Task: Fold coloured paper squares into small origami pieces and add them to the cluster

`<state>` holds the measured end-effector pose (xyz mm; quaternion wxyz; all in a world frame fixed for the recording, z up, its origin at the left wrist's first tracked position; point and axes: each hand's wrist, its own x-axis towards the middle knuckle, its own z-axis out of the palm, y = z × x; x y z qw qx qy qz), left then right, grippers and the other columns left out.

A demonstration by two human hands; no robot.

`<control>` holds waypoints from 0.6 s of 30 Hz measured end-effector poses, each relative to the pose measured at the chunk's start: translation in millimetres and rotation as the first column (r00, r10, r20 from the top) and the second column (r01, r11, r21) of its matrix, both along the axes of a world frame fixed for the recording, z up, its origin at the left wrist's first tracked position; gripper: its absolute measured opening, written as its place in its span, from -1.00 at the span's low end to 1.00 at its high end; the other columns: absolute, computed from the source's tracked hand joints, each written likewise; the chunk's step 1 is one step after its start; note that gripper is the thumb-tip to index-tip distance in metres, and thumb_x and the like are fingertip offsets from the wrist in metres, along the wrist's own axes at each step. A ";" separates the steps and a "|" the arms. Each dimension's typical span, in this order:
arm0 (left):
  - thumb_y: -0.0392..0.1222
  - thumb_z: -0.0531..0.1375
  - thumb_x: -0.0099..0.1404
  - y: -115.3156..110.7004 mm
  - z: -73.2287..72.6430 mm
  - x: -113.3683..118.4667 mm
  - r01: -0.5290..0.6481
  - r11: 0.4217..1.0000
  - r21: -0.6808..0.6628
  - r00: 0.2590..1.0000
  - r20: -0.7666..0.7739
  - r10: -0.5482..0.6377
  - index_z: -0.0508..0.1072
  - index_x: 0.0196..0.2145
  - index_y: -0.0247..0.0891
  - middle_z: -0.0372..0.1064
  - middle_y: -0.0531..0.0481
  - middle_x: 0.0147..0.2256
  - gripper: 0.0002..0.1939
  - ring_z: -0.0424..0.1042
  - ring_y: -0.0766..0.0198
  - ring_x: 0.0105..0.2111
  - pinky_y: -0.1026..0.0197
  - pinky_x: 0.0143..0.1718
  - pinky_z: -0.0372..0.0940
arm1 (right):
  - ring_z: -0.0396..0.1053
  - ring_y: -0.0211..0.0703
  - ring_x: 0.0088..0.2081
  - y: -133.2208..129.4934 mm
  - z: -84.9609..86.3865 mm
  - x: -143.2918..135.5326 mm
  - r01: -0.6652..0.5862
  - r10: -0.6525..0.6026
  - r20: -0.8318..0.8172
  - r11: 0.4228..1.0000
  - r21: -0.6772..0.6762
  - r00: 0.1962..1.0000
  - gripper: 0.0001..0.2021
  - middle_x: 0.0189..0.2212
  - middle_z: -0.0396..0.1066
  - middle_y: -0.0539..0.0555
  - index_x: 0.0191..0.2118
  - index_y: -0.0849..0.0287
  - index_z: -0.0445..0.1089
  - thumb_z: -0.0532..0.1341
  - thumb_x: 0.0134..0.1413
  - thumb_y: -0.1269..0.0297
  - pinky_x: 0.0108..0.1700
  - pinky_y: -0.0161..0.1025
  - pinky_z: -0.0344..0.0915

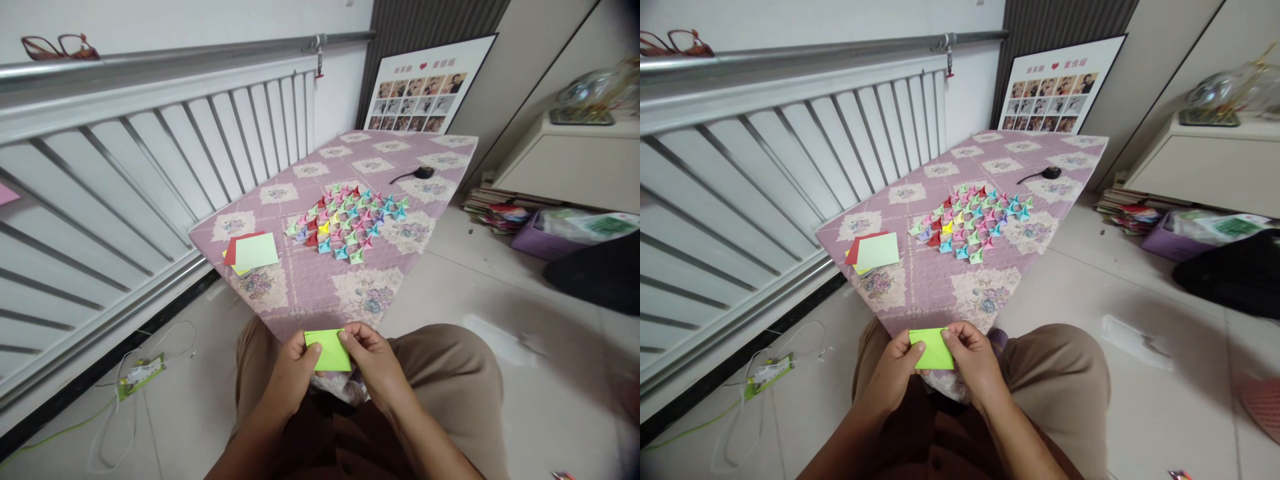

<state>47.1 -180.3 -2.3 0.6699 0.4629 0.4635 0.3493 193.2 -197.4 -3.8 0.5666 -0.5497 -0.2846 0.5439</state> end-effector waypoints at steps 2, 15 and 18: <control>-0.07 0.14 0.24 0.0 0.7 0.3 0.001 1.000 0.002 1.000 0.001 -0.001 0.42 -0.15 -0.29 0.47 -0.08 -0.27 -0.71 0.42 0.22 -0.37 0.26 -0.45 0.32 | 0.10 -0.34 -0.56 -0.6 -1.1 0.4 -0.009 0.009 0.024 1.000 0.013 1.000 -0.61 -0.60 0.22 -0.10 -0.48 0.16 0.33 0.35 -0.18 -0.07 -0.51 -0.36 0.10; -0.07 0.15 0.24 0.9 -5.3 2.1 -0.094 0.995 -0.015 0.996 0.003 0.094 0.40 -0.17 -0.29 0.46 -0.07 -0.27 -0.72 0.42 0.23 -0.38 0.29 -0.46 0.31 | 0.16 -0.29 -0.51 -0.6 -10.6 -5.6 -0.060 0.058 0.079 0.998 0.017 0.995 -0.61 -0.55 0.27 -0.04 -0.44 0.16 0.32 0.29 -0.10 -0.10 -0.47 -0.34 0.16; -0.07 0.17 0.23 0.7 -5.3 2.1 -0.093 0.996 -0.010 0.995 0.018 0.093 0.41 -0.21 -0.29 0.47 -0.07 -0.30 -0.74 0.42 0.24 -0.40 0.29 -0.47 0.29 | 0.11 -0.31 -0.53 -0.4 -10.7 -5.2 -0.055 0.049 0.143 0.998 0.037 0.989 -0.61 -0.58 0.22 -0.07 -0.49 0.16 0.29 0.27 -0.08 -0.11 -0.48 -0.35 0.12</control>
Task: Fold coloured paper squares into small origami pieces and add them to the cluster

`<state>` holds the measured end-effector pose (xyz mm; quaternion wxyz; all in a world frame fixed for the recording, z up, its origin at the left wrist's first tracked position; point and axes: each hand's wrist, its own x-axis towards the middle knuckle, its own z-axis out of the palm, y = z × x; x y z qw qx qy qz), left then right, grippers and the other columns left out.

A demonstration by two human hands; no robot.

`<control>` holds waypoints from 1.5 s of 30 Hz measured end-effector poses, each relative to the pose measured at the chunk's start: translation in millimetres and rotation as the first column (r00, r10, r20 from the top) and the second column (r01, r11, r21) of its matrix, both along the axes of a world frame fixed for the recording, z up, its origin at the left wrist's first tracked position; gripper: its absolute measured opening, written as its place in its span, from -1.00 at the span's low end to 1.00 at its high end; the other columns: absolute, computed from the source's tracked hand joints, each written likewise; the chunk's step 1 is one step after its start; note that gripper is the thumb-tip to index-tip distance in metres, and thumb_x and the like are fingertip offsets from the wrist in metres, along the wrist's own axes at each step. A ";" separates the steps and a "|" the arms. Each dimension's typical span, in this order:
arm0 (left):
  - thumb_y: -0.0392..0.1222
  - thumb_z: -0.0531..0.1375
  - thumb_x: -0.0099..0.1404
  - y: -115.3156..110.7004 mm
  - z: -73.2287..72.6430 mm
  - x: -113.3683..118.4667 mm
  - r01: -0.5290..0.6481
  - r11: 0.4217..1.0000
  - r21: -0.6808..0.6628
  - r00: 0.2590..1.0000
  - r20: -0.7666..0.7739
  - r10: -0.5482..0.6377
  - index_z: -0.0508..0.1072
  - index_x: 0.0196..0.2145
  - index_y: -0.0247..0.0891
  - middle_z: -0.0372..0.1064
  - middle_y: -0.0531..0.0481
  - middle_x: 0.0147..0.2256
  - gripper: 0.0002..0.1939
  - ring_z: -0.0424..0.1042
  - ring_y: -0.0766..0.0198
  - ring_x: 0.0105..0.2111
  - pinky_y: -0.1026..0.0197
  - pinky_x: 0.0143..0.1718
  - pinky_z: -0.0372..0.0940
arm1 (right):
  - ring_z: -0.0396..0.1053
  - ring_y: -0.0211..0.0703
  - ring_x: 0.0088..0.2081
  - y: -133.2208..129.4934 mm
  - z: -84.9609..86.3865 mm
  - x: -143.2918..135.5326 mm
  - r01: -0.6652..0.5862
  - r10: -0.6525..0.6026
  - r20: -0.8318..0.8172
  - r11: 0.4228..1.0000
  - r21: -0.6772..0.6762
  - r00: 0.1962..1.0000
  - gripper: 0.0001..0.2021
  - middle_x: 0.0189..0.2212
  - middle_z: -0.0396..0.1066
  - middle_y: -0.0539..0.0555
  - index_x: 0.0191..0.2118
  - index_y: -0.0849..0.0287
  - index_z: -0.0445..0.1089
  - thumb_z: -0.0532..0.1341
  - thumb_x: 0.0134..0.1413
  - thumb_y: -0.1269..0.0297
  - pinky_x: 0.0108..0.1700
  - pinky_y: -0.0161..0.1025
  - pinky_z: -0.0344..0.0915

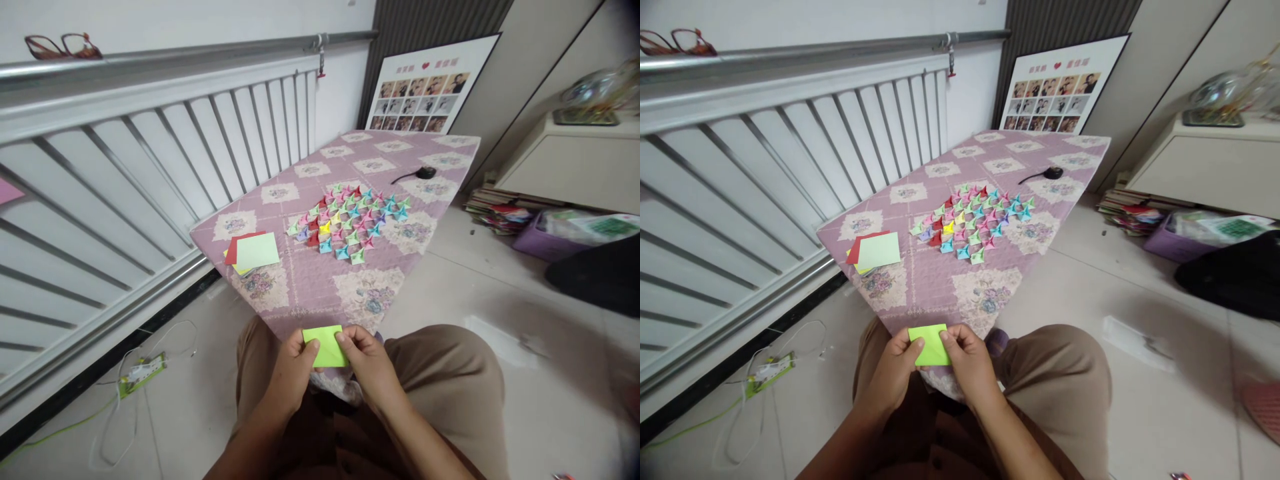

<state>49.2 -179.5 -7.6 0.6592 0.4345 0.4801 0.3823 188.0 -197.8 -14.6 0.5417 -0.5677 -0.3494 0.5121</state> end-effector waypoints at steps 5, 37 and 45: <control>-0.04 0.20 0.21 0.3 -2.7 0.5 -0.005 1.000 -0.008 1.000 0.025 0.005 0.43 -0.18 -0.30 0.48 -0.06 -0.32 -0.70 0.42 0.24 -0.41 0.29 -0.47 0.28 | 0.09 -0.31 -0.54 2.4 -0.5 2.9 0.012 -0.013 0.062 1.000 0.018 0.998 -0.59 -0.60 0.20 -0.08 -0.51 0.15 0.28 0.26 -0.11 -0.14 -0.50 -0.35 0.11; 0.01 0.23 0.17 6.4 -7.6 -4.8 -0.159 0.987 -0.019 0.983 0.088 0.160 0.45 -0.15 -0.26 0.50 -0.03 -0.34 -0.64 0.44 0.24 -0.41 0.29 -0.45 0.27 | 0.08 -0.29 -0.53 -4.2 -1.1 6.6 -0.157 0.146 0.263 0.987 0.020 0.954 -0.67 -0.61 0.18 -0.08 -0.53 0.14 0.29 0.22 -0.03 -0.03 -0.48 -0.34 0.07; 0.01 0.22 0.18 5.8 -5.2 -6.1 -0.174 0.983 -0.058 0.979 0.092 0.179 0.44 -0.14 -0.26 0.50 -0.03 -0.33 -0.64 0.45 0.24 -0.40 0.30 -0.45 0.27 | 0.10 -0.27 -0.51 -5.1 -2.4 7.3 -0.174 0.147 0.398 0.984 0.032 0.906 -0.69 -0.61 0.16 -0.08 -0.56 0.13 0.24 0.17 0.03 0.03 -0.45 -0.33 0.06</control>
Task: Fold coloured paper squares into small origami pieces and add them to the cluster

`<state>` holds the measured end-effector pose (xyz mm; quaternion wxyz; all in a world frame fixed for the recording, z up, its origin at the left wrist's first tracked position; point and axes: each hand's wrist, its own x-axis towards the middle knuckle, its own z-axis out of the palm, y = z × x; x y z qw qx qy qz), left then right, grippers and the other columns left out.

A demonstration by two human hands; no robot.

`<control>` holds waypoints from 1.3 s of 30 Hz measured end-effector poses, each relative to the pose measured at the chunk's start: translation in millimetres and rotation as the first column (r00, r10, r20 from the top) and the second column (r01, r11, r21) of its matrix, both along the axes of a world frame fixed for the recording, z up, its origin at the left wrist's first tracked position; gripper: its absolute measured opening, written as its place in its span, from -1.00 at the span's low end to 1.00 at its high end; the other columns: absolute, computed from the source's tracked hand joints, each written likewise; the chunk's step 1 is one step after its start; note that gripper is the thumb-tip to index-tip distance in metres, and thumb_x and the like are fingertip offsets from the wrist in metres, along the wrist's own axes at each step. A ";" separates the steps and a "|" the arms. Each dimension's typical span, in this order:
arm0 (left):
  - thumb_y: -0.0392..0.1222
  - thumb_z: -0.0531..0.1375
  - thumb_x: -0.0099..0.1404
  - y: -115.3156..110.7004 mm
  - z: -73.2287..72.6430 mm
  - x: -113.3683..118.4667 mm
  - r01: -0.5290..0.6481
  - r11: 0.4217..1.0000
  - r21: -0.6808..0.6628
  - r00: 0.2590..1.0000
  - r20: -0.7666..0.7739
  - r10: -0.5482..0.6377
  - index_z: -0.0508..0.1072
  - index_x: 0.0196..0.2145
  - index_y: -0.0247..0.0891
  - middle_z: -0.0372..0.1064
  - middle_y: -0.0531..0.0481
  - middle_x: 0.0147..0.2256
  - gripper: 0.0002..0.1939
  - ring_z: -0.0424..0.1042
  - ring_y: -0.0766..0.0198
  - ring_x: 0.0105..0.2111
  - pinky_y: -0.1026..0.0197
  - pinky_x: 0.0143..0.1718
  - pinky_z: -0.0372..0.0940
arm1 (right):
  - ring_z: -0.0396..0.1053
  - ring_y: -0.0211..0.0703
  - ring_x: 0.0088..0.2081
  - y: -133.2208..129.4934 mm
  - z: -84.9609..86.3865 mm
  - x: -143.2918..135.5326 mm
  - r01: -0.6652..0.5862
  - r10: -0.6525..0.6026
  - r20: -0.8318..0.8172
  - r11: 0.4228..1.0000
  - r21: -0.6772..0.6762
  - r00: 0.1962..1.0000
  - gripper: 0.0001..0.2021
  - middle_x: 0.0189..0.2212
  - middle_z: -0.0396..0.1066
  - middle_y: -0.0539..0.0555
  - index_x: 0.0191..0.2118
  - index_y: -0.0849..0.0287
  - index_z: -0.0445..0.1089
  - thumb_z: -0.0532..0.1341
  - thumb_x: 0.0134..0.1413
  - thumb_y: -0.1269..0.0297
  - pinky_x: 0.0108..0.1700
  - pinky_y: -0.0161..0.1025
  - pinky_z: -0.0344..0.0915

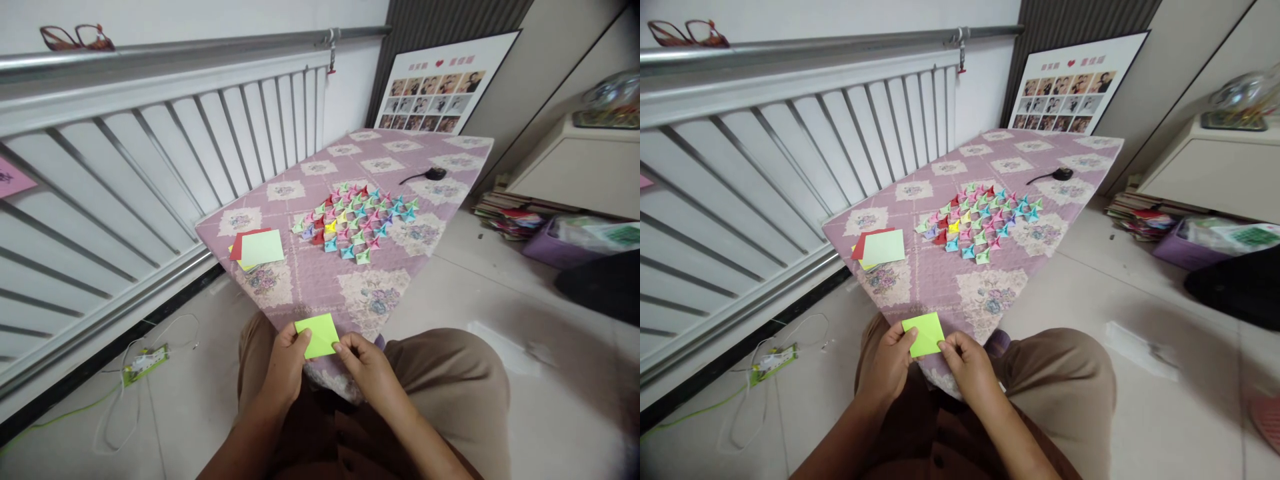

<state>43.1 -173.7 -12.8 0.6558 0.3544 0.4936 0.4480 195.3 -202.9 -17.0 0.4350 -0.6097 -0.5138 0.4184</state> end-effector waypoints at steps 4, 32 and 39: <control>0.00 0.22 0.17 2.4 -0.2 -2.6 -0.004 1.000 0.011 1.000 -0.020 0.005 0.44 -0.14 -0.28 0.49 -0.04 -0.33 -0.63 0.44 0.24 -0.41 0.31 -0.46 0.27 | 0.10 -0.27 -0.50 -1.2 -4.0 0.2 -0.041 0.040 -0.023 0.999 -0.028 0.999 -0.72 -0.58 0.16 -0.07 -0.52 0.13 0.26 0.16 0.05 0.05 -0.45 -0.33 0.08; -0.21 0.23 0.04 13.8 -3.7 -8.1 0.286 0.958 -0.007 0.931 -0.236 -0.280 0.47 -0.34 -0.33 0.38 0.02 -0.41 -0.80 0.30 0.33 -0.44 0.30 -0.40 0.19 | 0.43 -0.03 -0.26 6.1 -6.3 -11.9 -0.169 0.136 -0.225 0.976 -0.137 0.965 -0.67 -0.34 0.53 0.05 -0.17 0.17 0.49 0.27 -0.07 0.12 -0.16 -0.15 0.33; -0.06 0.18 0.14 19.7 -6.3 -6.8 0.213 0.974 0.080 0.938 -0.295 -0.181 0.26 -0.54 -0.25 0.09 0.17 -0.61 -0.75 0.09 0.41 -0.58 0.34 -0.55 0.01 | 0.44 -0.03 -0.26 5.3 -3.3 -11.4 -0.190 0.142 -0.266 0.968 -0.165 0.954 -0.65 -0.32 0.53 0.07 -0.16 0.18 0.49 0.27 -0.07 0.10 -0.16 -0.14 0.34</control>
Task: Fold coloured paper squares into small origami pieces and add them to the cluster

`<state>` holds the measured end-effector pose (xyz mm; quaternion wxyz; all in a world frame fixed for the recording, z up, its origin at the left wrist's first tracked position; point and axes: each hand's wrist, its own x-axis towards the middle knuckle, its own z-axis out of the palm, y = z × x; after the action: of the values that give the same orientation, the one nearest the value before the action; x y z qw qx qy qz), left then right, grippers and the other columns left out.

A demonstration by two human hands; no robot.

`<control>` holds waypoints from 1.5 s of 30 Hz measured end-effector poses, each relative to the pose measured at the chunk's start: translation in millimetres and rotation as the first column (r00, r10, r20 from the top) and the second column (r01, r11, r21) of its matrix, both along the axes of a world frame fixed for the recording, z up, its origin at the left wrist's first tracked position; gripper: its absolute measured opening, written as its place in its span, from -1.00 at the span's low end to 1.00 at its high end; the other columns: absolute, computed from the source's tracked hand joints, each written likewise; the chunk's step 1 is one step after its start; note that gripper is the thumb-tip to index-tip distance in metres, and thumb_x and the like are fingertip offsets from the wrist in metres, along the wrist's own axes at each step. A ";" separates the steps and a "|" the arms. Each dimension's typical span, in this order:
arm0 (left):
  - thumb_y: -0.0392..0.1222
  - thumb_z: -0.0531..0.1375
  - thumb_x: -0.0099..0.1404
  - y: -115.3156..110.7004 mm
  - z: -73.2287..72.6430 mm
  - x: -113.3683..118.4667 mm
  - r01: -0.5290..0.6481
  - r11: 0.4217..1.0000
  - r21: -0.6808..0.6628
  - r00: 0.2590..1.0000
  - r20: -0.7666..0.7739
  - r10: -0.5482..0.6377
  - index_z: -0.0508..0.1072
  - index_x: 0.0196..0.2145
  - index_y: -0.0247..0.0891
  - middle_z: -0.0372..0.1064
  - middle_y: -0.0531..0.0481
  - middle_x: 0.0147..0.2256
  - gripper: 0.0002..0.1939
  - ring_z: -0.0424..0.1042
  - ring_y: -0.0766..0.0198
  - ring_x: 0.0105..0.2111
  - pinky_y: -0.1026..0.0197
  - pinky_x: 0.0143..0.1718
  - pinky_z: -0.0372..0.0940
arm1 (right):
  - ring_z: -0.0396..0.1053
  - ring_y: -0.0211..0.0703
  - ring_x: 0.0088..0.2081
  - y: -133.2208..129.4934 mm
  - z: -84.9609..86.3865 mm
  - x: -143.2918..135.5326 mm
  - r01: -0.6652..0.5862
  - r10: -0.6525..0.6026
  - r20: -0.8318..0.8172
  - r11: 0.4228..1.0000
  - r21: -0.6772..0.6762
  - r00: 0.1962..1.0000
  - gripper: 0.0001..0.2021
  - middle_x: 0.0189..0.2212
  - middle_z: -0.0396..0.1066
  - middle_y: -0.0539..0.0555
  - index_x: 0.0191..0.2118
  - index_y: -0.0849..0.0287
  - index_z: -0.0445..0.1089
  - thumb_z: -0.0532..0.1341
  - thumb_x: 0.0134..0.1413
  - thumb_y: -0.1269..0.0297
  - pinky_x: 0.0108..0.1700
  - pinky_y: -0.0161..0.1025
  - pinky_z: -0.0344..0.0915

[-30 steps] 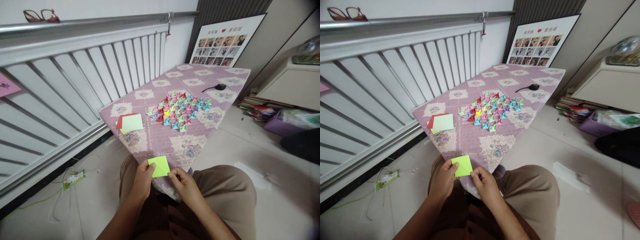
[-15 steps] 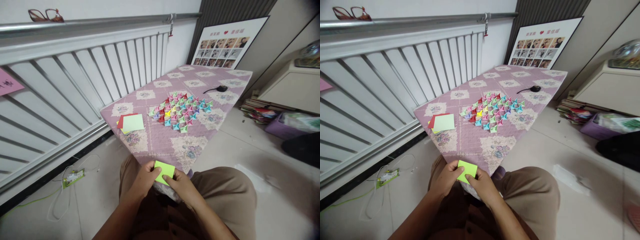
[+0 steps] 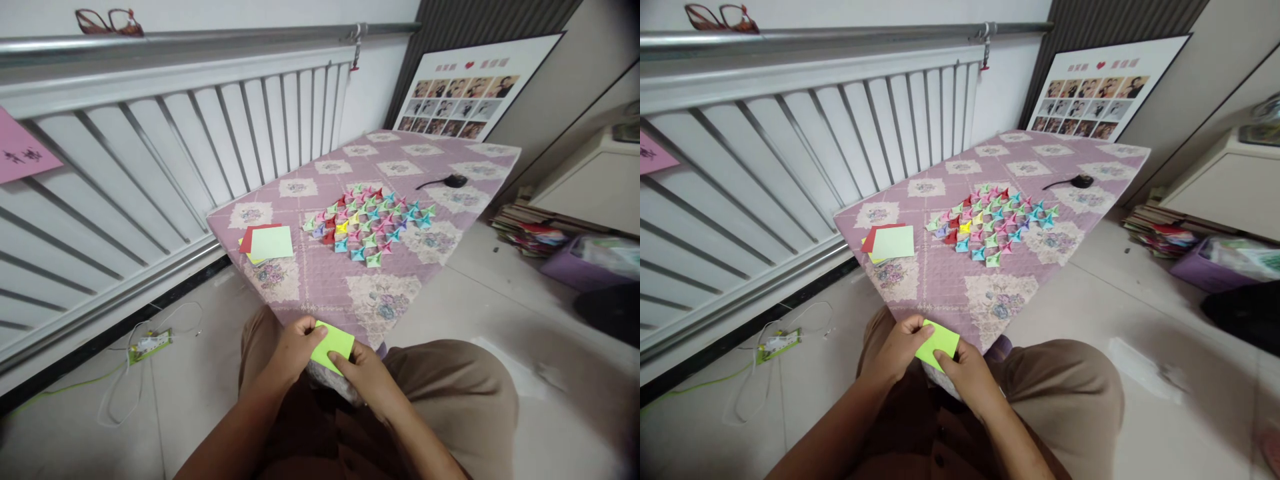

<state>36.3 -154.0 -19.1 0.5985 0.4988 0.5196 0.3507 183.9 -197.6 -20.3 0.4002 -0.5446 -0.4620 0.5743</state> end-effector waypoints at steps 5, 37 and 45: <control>0.04 0.05 0.27 6.3 -3.2 5.4 -0.045 0.995 0.085 0.995 -0.082 0.052 0.24 -0.53 -0.21 0.11 0.14 -0.59 -0.68 0.11 0.36 -0.58 0.31 -0.55 0.00 | 0.44 -0.02 -0.23 -0.3 2.6 -6.1 0.077 -0.080 -0.080 0.996 -0.047 0.994 -0.62 -0.29 0.54 0.09 -0.20 0.18 0.49 0.31 -0.13 0.04 -0.11 -0.12 0.32; 0.17 0.02 0.28 -20.0 -12.3 20.1 -0.194 0.974 -0.114 0.958 0.192 0.213 0.26 -0.51 -0.26 0.20 0.09 -0.61 -0.56 0.18 0.38 -0.59 0.30 -0.53 0.07 | 0.42 -0.10 -0.30 -2.2 -13.7 -18.3 0.359 -0.362 -0.260 0.931 -0.061 0.895 -0.68 -0.30 0.52 0.09 -0.25 0.18 0.44 0.31 -0.06 0.04 -0.16 -0.15 0.31; -0.06 0.24 0.12 -18.2 -6.5 16.8 -0.093 0.992 -0.089 0.992 0.079 0.100 0.41 -0.35 -0.30 0.36 0.04 -0.46 -0.76 0.26 0.36 -0.50 0.32 -0.42 0.16 | 0.42 -0.08 -0.28 -1.2 -21.9 -17.0 0.386 -0.393 -0.259 0.919 -0.080 0.882 -0.63 -0.32 0.51 0.07 -0.26 0.17 0.43 0.35 -0.13 0.00 -0.17 -0.17 0.32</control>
<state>53.1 -172.2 -25.6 0.6228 0.4321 0.5322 0.3771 166.9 -198.8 -42.2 0.5593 -0.5481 -0.2768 0.5568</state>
